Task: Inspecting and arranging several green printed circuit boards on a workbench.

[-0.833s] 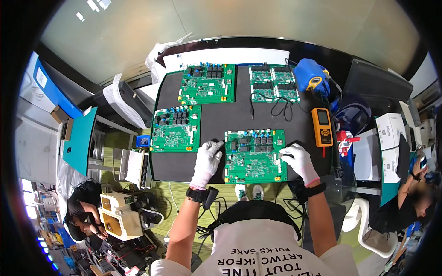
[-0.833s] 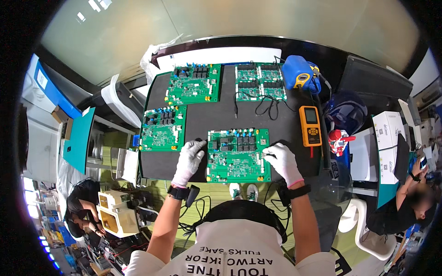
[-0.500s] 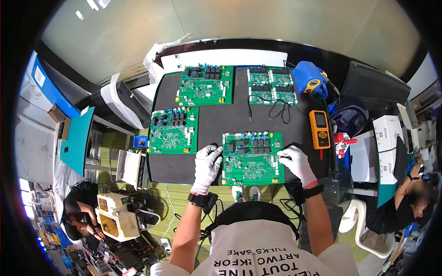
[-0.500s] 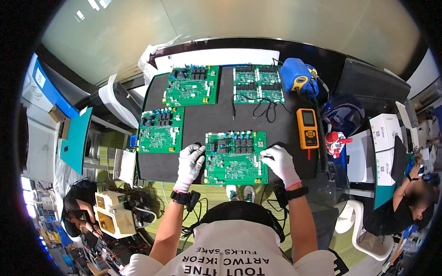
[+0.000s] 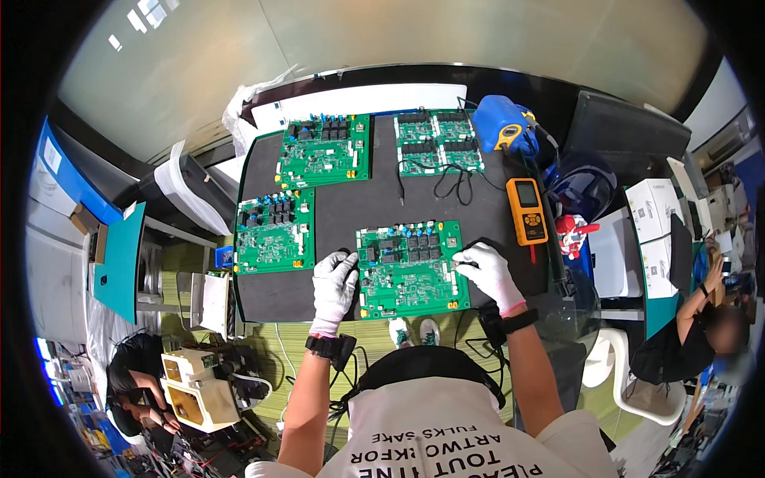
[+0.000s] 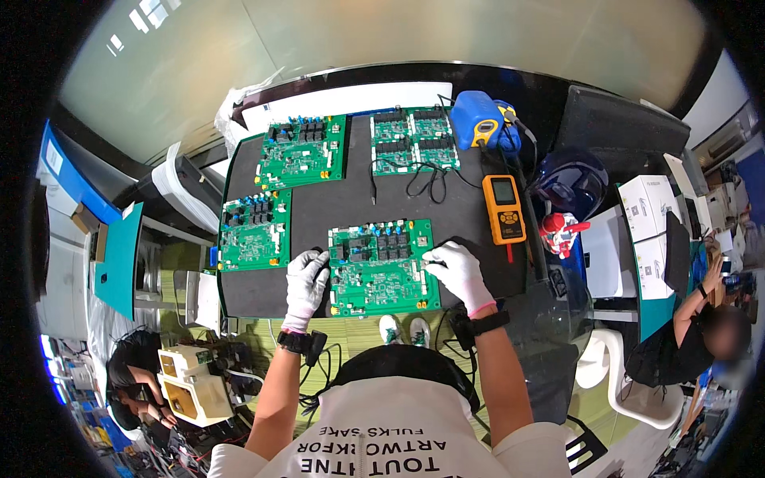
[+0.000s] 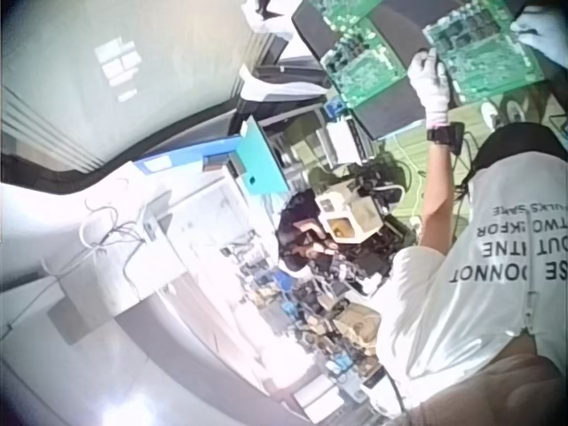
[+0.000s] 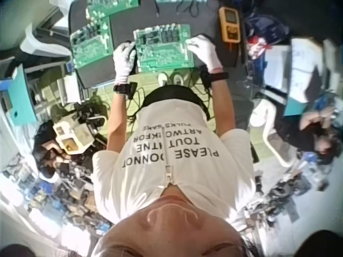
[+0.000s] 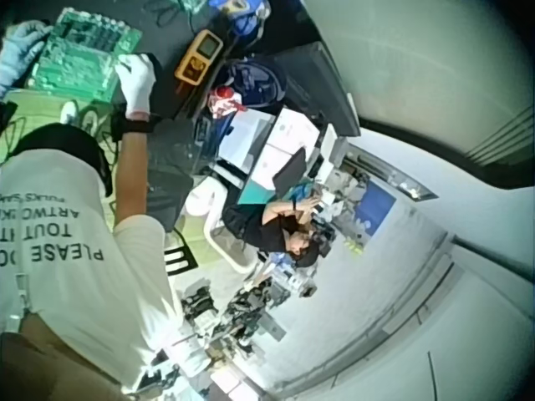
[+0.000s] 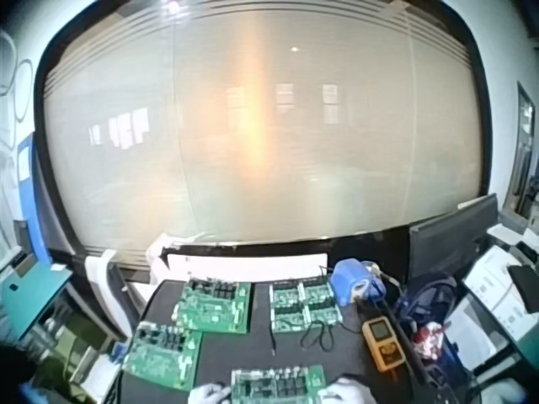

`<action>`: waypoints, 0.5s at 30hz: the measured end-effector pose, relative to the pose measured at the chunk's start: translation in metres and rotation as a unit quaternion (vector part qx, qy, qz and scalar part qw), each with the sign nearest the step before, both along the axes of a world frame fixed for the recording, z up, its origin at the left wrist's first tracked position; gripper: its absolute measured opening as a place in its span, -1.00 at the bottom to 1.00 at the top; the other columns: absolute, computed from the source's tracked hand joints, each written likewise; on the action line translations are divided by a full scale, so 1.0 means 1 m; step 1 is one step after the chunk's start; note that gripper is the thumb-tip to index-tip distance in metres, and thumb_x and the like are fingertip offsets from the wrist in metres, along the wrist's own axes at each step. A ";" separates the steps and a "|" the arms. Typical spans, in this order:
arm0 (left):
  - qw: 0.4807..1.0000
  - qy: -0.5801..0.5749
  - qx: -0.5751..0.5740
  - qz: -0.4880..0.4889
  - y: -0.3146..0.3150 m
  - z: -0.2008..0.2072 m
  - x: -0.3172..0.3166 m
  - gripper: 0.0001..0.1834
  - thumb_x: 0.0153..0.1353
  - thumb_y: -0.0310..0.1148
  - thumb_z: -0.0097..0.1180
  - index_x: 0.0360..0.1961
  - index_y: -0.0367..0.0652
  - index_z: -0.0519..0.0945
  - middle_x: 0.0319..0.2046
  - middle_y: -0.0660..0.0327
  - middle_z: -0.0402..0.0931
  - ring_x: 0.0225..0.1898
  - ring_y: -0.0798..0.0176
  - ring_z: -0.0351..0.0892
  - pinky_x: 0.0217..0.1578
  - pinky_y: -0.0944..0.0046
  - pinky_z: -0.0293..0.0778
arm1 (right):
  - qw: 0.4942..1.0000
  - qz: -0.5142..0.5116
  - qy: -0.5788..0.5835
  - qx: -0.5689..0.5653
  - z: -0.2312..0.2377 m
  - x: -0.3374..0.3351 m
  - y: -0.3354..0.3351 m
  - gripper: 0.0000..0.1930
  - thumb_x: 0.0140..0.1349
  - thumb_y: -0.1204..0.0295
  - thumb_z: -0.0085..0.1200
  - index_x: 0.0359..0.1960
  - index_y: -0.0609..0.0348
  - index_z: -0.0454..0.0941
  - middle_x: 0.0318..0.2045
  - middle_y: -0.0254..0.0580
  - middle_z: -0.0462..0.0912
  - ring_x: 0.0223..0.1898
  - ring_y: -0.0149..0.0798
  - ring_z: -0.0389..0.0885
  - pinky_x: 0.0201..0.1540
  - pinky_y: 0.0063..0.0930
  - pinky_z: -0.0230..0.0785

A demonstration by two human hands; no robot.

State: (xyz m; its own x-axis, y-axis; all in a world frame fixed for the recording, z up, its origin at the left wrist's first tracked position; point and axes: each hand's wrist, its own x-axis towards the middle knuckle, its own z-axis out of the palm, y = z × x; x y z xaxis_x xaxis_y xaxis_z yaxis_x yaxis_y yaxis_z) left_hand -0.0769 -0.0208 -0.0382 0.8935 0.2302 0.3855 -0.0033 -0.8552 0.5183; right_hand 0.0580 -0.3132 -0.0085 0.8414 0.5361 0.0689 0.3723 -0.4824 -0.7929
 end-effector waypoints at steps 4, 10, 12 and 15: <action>1.000 0.009 0.012 0.006 -0.001 0.002 0.000 -0.57 -0.09 -0.48 0.21 -0.08 -0.06 0.61 -0.17 0.15 0.49 -0.09 0.07 0.41 -0.03 0.16 0.35 | 0.999 0.001 0.005 -0.040 0.005 -0.001 0.000 -0.79 0.01 0.35 0.18 -0.29 0.08 0.63 -0.37 -0.23 0.58 -0.27 -0.19 0.56 -0.18 -0.37 0.41; 1.000 0.002 0.014 0.001 0.001 -0.001 0.001 -0.57 -0.11 -0.50 0.22 -0.10 -0.07 0.61 -0.19 0.13 0.50 -0.10 0.06 0.44 -0.04 0.17 0.38 | 0.999 0.001 0.023 -0.023 0.003 -0.002 -0.002 -0.79 0.03 0.36 0.17 -0.27 0.08 0.62 -0.35 -0.21 0.57 -0.23 -0.15 0.55 -0.14 -0.32 0.40; 1.000 -0.002 0.022 0.006 0.001 -0.001 0.000 -0.56 -0.11 -0.51 0.23 -0.10 -0.08 0.61 -0.19 0.13 0.51 -0.11 0.06 0.44 -0.05 0.17 0.39 | 1.000 0.005 0.016 -0.020 0.004 -0.002 -0.002 -0.79 0.03 0.37 0.17 -0.27 0.08 0.62 -0.35 -0.21 0.56 -0.23 -0.15 0.54 -0.14 -0.31 0.39; 1.000 -0.010 0.013 -0.003 0.001 -0.001 0.001 -0.56 -0.12 -0.51 0.23 -0.10 -0.08 0.61 -0.21 0.14 0.51 -0.12 0.06 0.45 -0.07 0.19 0.41 | 1.000 0.011 0.009 -0.013 0.004 -0.003 -0.003 -0.79 0.02 0.39 0.17 -0.27 0.08 0.62 -0.36 -0.21 0.55 -0.23 -0.15 0.54 -0.14 -0.31 0.39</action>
State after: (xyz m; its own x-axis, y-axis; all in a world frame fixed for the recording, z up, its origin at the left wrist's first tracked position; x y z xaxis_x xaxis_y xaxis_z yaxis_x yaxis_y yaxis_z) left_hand -0.0758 -0.0196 -0.0395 0.8872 0.2139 0.4088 -0.0191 -0.8682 0.4958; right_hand 0.0549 -0.3162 -0.0040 0.8309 0.5551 0.0400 0.3687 -0.4952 -0.7867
